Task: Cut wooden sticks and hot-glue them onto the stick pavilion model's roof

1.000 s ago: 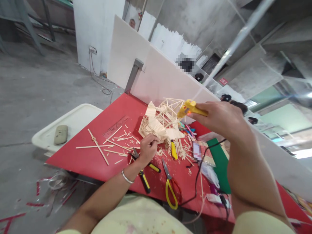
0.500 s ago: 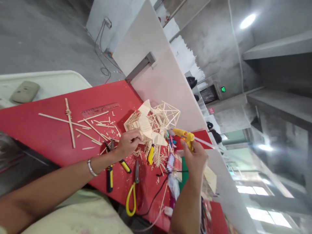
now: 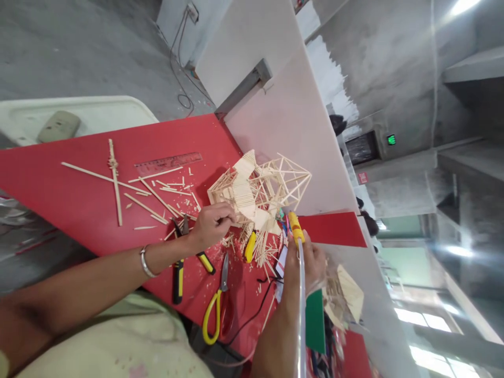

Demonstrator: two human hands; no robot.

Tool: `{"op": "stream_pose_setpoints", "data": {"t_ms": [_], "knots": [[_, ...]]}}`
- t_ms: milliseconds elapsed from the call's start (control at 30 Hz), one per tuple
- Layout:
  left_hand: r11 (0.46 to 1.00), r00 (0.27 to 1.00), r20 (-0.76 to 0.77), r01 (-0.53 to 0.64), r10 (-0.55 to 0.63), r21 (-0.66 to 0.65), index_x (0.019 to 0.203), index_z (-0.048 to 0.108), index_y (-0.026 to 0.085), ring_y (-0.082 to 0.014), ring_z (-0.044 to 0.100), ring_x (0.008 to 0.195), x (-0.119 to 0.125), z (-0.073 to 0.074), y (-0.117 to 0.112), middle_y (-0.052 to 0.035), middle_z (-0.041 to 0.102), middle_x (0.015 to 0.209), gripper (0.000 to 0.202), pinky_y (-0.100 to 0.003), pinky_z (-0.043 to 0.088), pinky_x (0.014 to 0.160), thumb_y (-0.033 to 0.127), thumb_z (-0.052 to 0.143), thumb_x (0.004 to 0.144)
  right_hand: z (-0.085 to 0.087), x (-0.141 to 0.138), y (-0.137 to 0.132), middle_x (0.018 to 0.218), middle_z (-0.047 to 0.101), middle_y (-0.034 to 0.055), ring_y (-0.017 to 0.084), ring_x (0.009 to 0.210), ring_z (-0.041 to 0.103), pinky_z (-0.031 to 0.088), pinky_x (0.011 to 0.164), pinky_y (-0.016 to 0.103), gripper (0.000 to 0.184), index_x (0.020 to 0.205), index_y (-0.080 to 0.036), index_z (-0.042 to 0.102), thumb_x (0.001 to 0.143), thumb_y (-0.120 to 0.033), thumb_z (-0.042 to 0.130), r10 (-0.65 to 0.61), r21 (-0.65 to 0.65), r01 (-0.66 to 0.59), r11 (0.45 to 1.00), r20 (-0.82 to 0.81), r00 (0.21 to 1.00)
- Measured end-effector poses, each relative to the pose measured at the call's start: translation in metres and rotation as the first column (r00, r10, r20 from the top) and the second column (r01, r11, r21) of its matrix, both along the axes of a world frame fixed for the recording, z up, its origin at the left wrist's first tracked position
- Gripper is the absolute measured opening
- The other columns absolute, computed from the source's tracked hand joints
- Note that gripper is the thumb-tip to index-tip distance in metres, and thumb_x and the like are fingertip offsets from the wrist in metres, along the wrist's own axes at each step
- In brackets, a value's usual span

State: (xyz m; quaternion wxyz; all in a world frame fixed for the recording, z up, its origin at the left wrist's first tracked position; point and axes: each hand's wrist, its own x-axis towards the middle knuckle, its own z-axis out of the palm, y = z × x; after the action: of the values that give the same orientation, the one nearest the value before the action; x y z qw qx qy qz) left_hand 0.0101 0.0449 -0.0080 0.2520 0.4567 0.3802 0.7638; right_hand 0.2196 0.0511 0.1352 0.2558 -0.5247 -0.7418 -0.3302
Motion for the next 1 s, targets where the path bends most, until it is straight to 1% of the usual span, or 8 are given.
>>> {"op": "stream_pose_setpoints", "data": {"t_ms": [133,333,400,500,567,700,800,1000], "knots": [[1.0,1.0,-0.011,-0.002,0.002,0.0,0.07,0.067,0.018,-0.0153,0.063,0.071,0.0,0.002,-0.001,-0.0022,0.067,0.073,0.029,-0.027,0.048,0.067,-0.003,0.048,0.073,-0.01,0.007,0.01,0.085,0.064,0.0103,0.019,0.067,0.056,0.046,0.062,0.032,0.041,0.098,-0.017,0.074,0.088,-0.054,0.059,0.033,-0.015,-0.037,0.999,-0.2,0.979],[1.0,1.0,-0.013,-0.006,0.006,-0.008,0.07,0.067,0.018,-0.015,0.062,0.07,-0.001,0.005,-0.001,-0.0024,0.066,0.072,0.029,-0.026,0.047,0.066,-0.003,0.048,0.073,-0.022,0.022,0.013,0.073,0.054,0.0009,0.012,0.06,0.043,0.038,0.055,0.026,0.042,0.078,-0.015,0.068,0.085,-0.057,0.062,0.054,-0.079,-0.095,0.992,-0.407,0.912],[1.0,1.0,-0.012,0.007,-0.008,-0.008,0.07,0.067,0.017,-0.0145,0.062,0.07,0.0,0.006,-0.001,-0.0025,0.066,0.072,0.028,-0.026,0.047,0.066,-0.003,0.048,0.074,-0.023,0.021,0.014,0.069,0.052,-0.001,0.01,0.059,0.042,0.037,0.055,0.025,0.041,0.077,-0.014,0.068,0.082,-0.055,0.067,0.065,-0.056,-0.104,0.993,-0.473,0.879],[1.0,1.0,-0.017,0.016,-0.016,-0.008,0.07,0.066,0.016,-0.0139,0.061,0.069,0.0,0.006,-0.003,-0.0023,0.065,0.071,0.028,-0.026,0.046,0.065,-0.004,0.048,0.074,-0.022,0.014,0.016,0.073,0.058,0.001,0.013,0.065,0.049,0.043,0.061,0.028,0.043,0.089,-0.012,0.072,0.08,-0.054,0.07,0.123,0.022,-0.135,0.991,-0.572,0.811],[1.0,1.0,-0.023,0.013,-0.013,-0.011,0.069,0.066,0.016,-0.0137,0.06,0.069,0.001,0.005,-0.003,-0.002,0.064,0.071,0.028,-0.026,0.045,0.065,-0.004,0.048,0.074,-0.019,0.008,0.019,0.075,0.06,0.0028,0.014,0.067,0.052,0.045,0.062,0.029,0.045,0.092,-0.012,0.072,0.08,-0.055,0.069,0.147,0.055,-0.142,0.988,-0.584,0.798],[1.0,0.999,-0.032,0.002,-0.003,-0.023,0.07,0.066,0.017,-0.0136,0.06,0.07,0.0,0.004,-0.002,-0.0018,0.064,0.072,0.028,-0.025,0.045,0.066,-0.004,0.047,0.074,-0.012,-0.003,0.023,0.066,0.053,-0.0002,0.011,0.059,0.043,0.04,0.054,0.026,0.043,0.078,-0.014,0.069,0.079,-0.056,0.069,0.131,0.051,-0.123,0.991,-0.531,0.837],[1.0,0.999,-0.038,0.007,-0.008,-0.024,0.071,0.066,0.016,-0.0137,0.06,0.07,-0.001,0.003,-0.002,-0.0019,0.064,0.073,0.028,-0.025,0.045,0.065,-0.004,0.047,0.074,-0.009,-0.008,0.021,0.064,0.048,-0.0026,0.009,0.057,0.038,0.035,0.052,0.024,0.041,0.072,-0.015,0.065,0.08,-0.054,0.07,0.152,0.058,-0.144,0.988,-0.532,0.833],[1.0,1.0,-0.017,0.019,-0.019,-0.007,0.069,0.065,0.016,-0.0141,0.06,0.069,-0.001,0.008,-0.004,-0.0022,0.064,0.071,0.028,-0.026,0.045,0.066,-0.004,0.047,0.075,-0.009,-0.013,0.015,0.062,0.041,-0.0048,0.009,0.057,0.035,0.033,0.053,0.024,0.039,0.066,-0.016,0.06,0.08,-0.052,0.069,0.113,-0.035,-0.152,0.988,-0.513,0.851]]}}
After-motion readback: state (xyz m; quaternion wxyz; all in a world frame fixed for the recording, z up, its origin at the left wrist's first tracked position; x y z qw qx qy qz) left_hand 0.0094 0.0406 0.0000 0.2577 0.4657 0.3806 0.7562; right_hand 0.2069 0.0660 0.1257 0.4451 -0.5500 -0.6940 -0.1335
